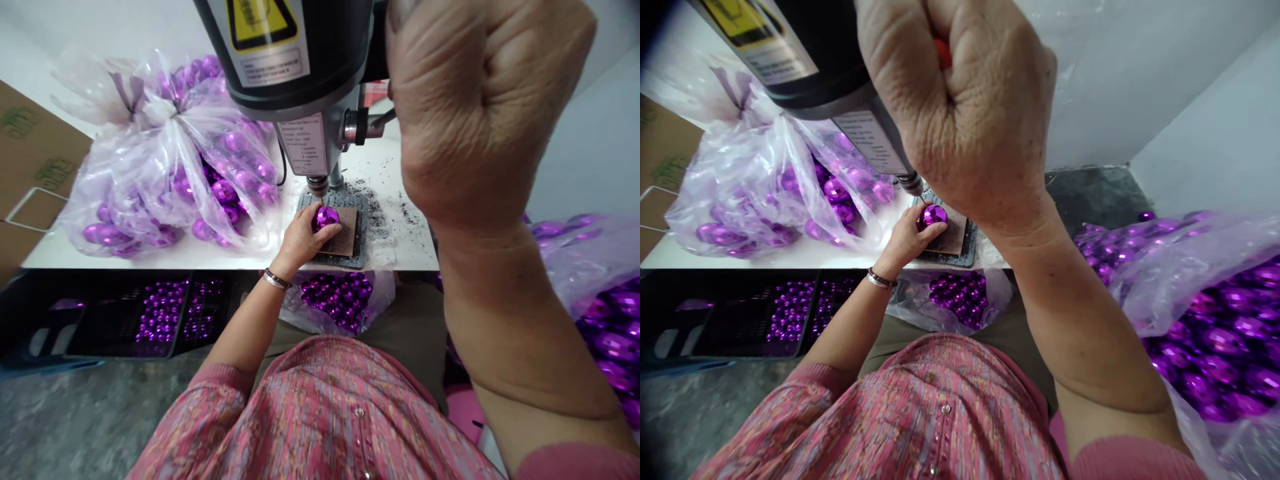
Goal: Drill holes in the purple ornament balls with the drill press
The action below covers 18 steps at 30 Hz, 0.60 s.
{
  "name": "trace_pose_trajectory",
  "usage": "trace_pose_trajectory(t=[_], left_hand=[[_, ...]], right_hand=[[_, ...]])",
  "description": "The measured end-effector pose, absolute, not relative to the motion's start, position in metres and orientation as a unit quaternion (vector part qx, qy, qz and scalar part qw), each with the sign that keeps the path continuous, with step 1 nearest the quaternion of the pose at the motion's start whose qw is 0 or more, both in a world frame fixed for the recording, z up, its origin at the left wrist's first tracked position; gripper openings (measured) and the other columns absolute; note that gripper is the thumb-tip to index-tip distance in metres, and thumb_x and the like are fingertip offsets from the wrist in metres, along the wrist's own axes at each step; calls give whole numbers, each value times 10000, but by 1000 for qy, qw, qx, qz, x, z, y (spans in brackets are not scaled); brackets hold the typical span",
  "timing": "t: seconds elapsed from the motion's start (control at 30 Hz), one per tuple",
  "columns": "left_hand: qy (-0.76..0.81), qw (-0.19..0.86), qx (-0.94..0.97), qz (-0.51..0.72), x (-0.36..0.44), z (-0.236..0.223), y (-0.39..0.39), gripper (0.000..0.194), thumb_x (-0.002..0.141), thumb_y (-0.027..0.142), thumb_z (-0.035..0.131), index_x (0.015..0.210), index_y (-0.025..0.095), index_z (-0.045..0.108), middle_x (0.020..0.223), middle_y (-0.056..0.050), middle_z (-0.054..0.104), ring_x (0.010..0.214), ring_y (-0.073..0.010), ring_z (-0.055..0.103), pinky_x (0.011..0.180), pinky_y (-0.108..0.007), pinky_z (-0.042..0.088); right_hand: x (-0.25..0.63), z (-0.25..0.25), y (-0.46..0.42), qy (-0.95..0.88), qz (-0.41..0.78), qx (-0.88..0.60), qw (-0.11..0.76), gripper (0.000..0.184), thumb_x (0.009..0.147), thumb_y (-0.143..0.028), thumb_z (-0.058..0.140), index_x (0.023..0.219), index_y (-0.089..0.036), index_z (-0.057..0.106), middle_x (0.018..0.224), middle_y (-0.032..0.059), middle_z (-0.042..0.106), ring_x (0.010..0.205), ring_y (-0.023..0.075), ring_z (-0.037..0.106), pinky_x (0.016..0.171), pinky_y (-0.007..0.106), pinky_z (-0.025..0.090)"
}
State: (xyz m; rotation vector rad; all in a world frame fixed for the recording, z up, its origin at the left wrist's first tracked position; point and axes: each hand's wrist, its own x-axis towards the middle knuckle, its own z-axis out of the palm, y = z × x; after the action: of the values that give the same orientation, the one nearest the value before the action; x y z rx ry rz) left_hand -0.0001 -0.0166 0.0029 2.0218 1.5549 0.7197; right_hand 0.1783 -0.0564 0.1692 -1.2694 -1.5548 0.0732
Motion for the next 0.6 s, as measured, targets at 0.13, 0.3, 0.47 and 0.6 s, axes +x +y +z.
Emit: trace_pose_trajectory(t=[0.13,0.3,0.47,0.6], left_hand=[[580,265,720,275,6,3,-17,531,795,335,808,1287,201,660,1210,-106,742,1070,-258,680,960,-395,532],[602,291,692,272,9,3,-15,549,728,356,847,1229,199,687,1088,-66,764,960,-229,678,866,-351,521],[592,295,698,274,9,0,-13,517,729,357,837,1205,204,701,1055,-46,767,922,-208,667,823,-318,503],[578,291,710,279,9,-2,-12,496,741,336,825,1201,198,703,1065,-47,767,924,-200,658,819,-305,493]], right_hand=[[178,168,-58,-659,48,-506,554,451,993,-358,316,903,-95,672,763,-12,362,718,-78,286,737,98,257],[179,159,-61,-664,-1,-500,556,469,997,-413,335,966,-74,657,769,-23,412,732,-76,293,750,79,282],[182,138,-66,-685,-86,-481,541,366,1003,-364,398,901,-74,596,795,-27,469,729,-81,318,769,56,322],[185,118,-69,-707,-123,-442,538,281,1008,-317,421,861,-104,531,799,-20,492,725,-54,357,738,102,332]])
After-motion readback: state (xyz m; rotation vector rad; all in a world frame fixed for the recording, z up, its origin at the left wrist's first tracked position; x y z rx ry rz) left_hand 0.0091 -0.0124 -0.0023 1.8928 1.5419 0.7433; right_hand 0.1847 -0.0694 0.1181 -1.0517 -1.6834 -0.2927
